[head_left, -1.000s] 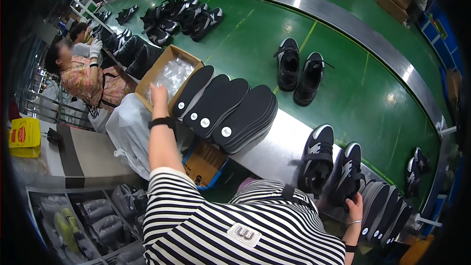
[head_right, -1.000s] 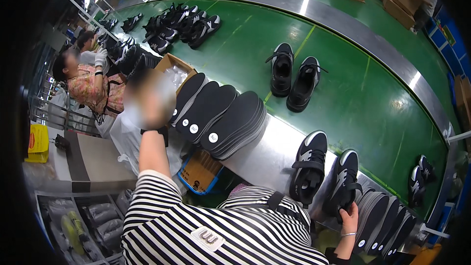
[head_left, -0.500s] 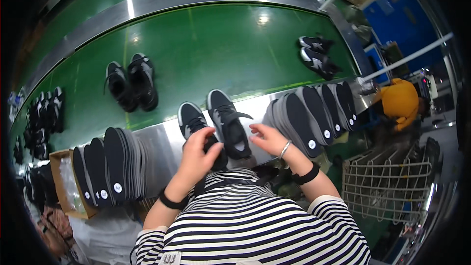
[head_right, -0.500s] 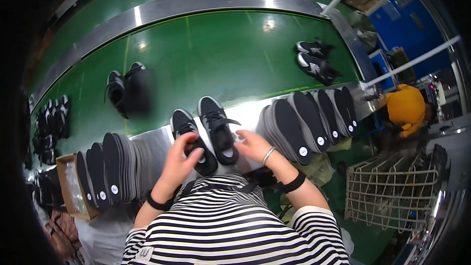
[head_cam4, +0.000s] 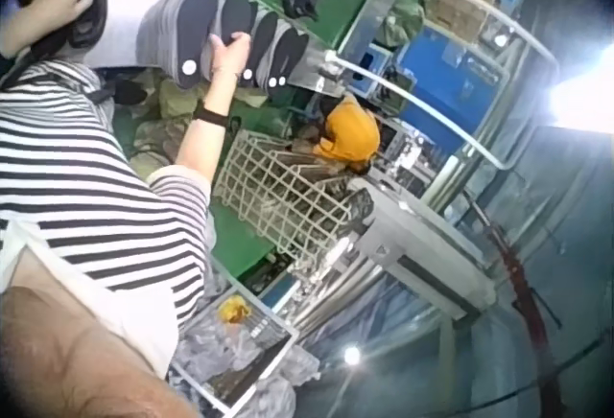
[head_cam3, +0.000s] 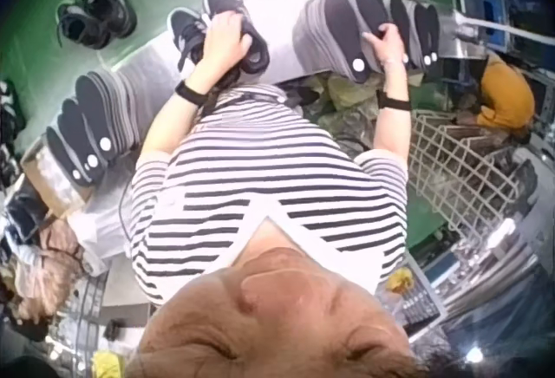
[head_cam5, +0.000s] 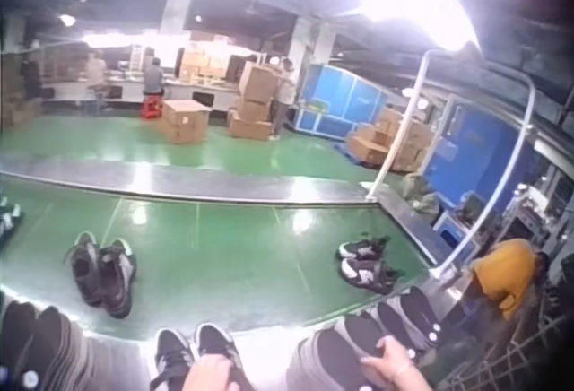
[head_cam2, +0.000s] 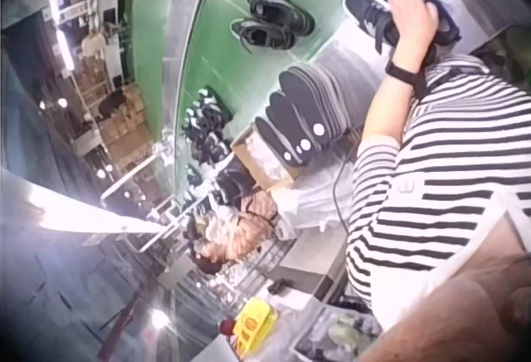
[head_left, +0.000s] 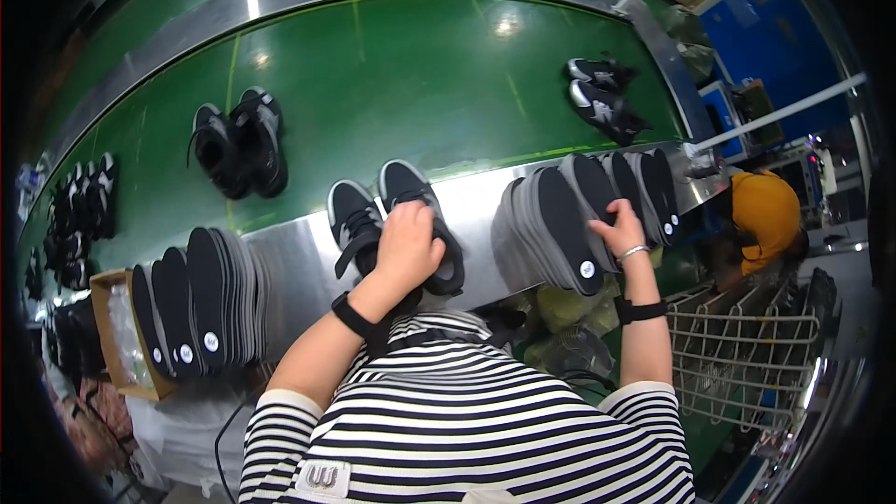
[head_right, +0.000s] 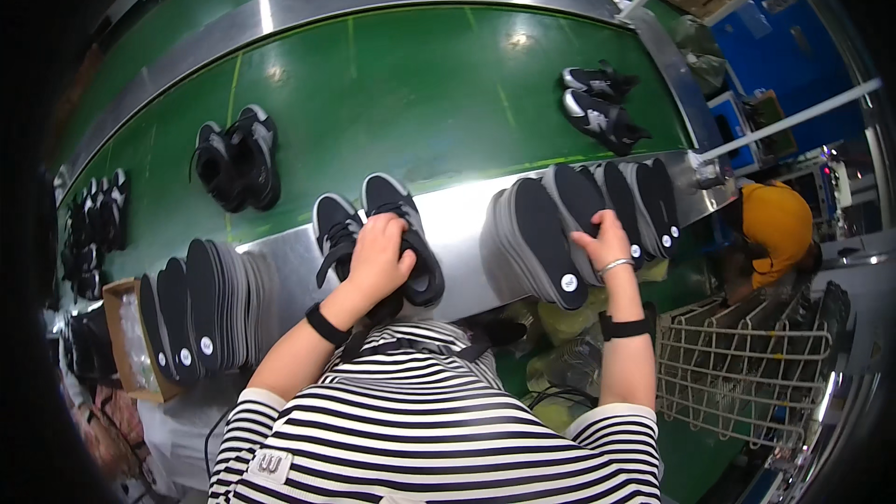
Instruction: The person inserts insoles into black sneakers on a factory assembly line. They pick up a shoe, place an insole inside, and then move the shoe along the conveyor belt. The process is repeated for multiple pairs of shoes.
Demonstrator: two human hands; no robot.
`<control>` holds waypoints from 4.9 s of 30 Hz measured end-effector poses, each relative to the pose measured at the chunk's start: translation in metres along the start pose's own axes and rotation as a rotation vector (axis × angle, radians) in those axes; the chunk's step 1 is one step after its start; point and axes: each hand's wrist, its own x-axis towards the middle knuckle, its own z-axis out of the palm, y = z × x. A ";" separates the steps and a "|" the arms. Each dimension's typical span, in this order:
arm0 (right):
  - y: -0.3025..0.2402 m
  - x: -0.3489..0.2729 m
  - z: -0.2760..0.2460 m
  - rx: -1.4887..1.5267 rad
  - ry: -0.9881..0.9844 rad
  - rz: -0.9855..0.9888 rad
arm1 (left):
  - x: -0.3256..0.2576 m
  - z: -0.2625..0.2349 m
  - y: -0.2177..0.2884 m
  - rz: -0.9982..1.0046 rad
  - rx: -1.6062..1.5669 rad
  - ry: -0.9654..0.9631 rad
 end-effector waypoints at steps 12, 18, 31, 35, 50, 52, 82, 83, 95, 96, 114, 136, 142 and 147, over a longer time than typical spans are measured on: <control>-0.131 -0.064 -0.007 0.756 -0.969 0.006 | 0.019 -0.004 -0.022 -0.295 -0.335 -0.119; -0.183 -0.072 0.068 0.078 -0.686 -0.332 | 0.023 -0.003 -0.033 -0.284 -0.455 -0.247; -0.190 -0.099 0.038 -0.425 -0.482 -0.483 | 0.021 -0.003 -0.029 -0.340 -0.461 -0.258; -0.195 -0.095 0.077 -0.406 -0.368 -0.573 | 0.023 -0.001 -0.030 -0.376 -0.498 -0.263; -0.214 -0.057 0.132 -0.626 -0.797 -0.419 | 0.019 0.006 -0.032 -0.356 -0.523 -0.207; -0.216 -0.054 0.136 -0.527 -0.746 -0.268 | 0.021 0.006 -0.030 -0.338 -0.483 -0.190; -0.183 -0.073 0.079 -0.406 -1.041 -0.522 | 0.027 0.014 -0.032 -0.504 -0.691 -0.297; -0.182 -0.074 0.076 -0.403 -1.041 -0.558 | 0.028 0.015 -0.031 -0.490 -0.679 -0.281; -0.171 -0.079 0.090 -0.398 -0.976 -0.509 | -0.005 -0.032 0.018 -0.132 -0.397 0.161; -0.172 -0.080 0.089 -0.386 -0.969 -0.498 | -0.018 -0.041 0.026 -0.176 -0.438 0.145; -0.178 -0.097 0.099 -0.143 -0.903 -0.536 | -0.018 -0.003 0.016 -0.393 0.318 -0.361; -0.008 0.097 -0.011 0.389 0.224 -0.129 | -0.017 0.036 -0.050 -0.645 0.347 -0.527; 0.087 0.164 0.002 0.298 0.162 -0.154 | -0.021 0.031 -0.059 -0.509 0.304 -0.729; 0.072 0.203 -0.004 -0.262 0.326 -0.099 | -0.042 0.016 -0.058 -0.536 0.250 -0.637</control>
